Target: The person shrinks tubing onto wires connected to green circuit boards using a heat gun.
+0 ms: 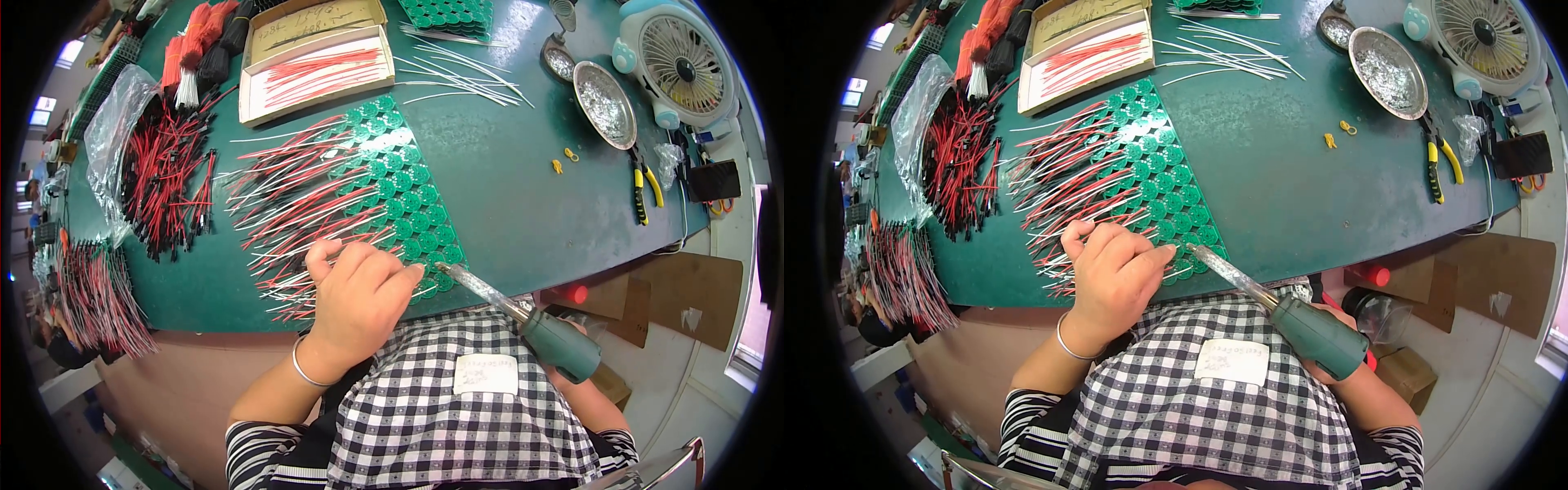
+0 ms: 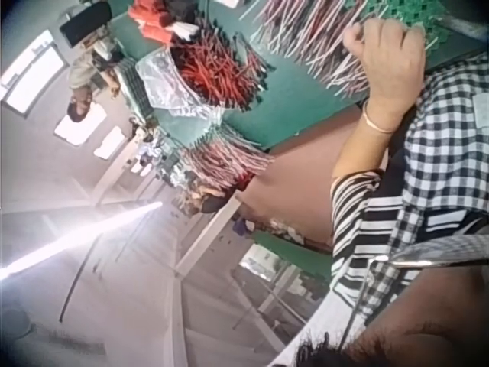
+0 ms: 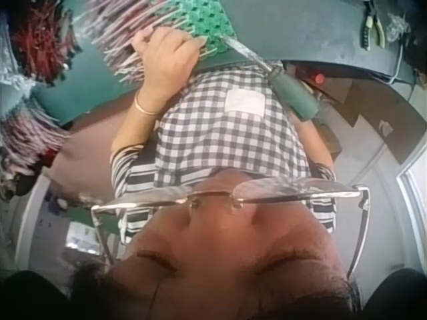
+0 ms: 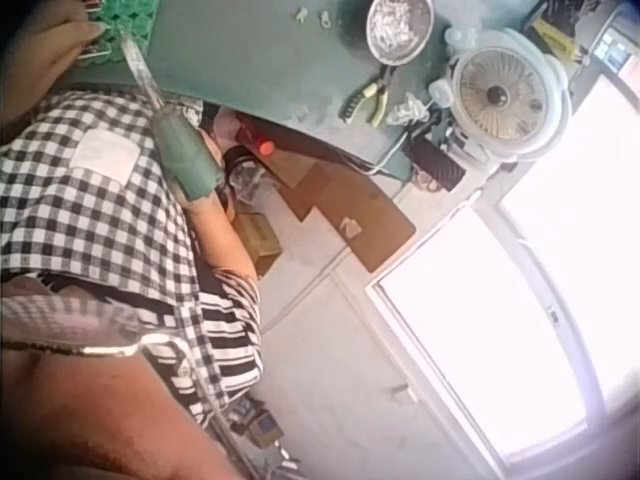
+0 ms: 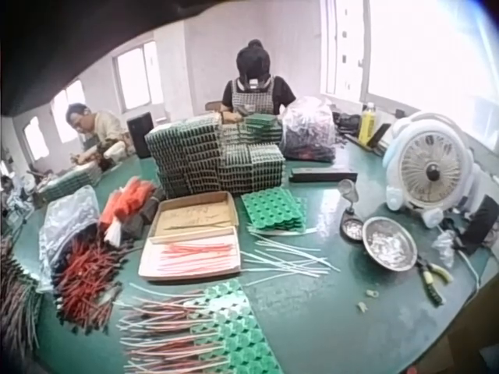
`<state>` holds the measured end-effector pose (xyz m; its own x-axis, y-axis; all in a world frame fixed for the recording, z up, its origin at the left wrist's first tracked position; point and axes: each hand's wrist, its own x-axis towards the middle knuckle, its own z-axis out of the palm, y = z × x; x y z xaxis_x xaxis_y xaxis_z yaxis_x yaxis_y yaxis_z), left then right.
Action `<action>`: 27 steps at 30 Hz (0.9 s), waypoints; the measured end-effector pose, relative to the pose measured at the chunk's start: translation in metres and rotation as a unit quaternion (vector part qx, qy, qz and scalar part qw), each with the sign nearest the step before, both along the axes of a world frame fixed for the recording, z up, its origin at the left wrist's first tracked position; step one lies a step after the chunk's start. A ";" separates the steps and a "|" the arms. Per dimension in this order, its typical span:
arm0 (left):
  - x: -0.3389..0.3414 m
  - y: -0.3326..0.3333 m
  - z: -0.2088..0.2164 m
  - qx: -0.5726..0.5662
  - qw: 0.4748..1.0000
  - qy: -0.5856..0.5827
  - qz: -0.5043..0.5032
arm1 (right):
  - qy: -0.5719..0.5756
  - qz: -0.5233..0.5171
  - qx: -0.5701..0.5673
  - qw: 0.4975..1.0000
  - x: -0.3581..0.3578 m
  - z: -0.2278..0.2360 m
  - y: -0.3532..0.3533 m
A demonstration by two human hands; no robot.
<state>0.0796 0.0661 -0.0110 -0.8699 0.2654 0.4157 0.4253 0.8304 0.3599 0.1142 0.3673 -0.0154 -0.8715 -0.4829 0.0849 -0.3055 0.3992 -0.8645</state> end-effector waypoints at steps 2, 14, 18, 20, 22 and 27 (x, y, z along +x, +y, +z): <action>0.000 0.001 0.000 0.002 1.000 0.003 -0.001 | 0.084 0.008 0.029 0.996 -0.003 0.002 -0.003; 0.000 0.002 0.000 -0.017 1.000 0.008 0.002 | 0.116 0.021 0.051 0.992 -0.003 -0.002 -0.001; 0.001 0.002 -0.001 -0.017 1.000 0.007 0.001 | 0.114 0.039 0.064 0.991 -0.005 -0.002 0.000; 0.000 0.002 -0.001 -0.016 1.000 0.005 0.000 | 0.119 0.047 0.078 0.989 -0.005 -0.001 0.001; -0.001 0.002 -0.001 -0.016 1.000 0.005 0.000 | 0.153 0.038 0.129 0.979 -0.004 -0.003 0.005; -0.001 0.000 -0.002 -0.017 1.000 0.007 0.000 | -0.102 -0.118 -0.064 0.986 0.007 -0.013 0.012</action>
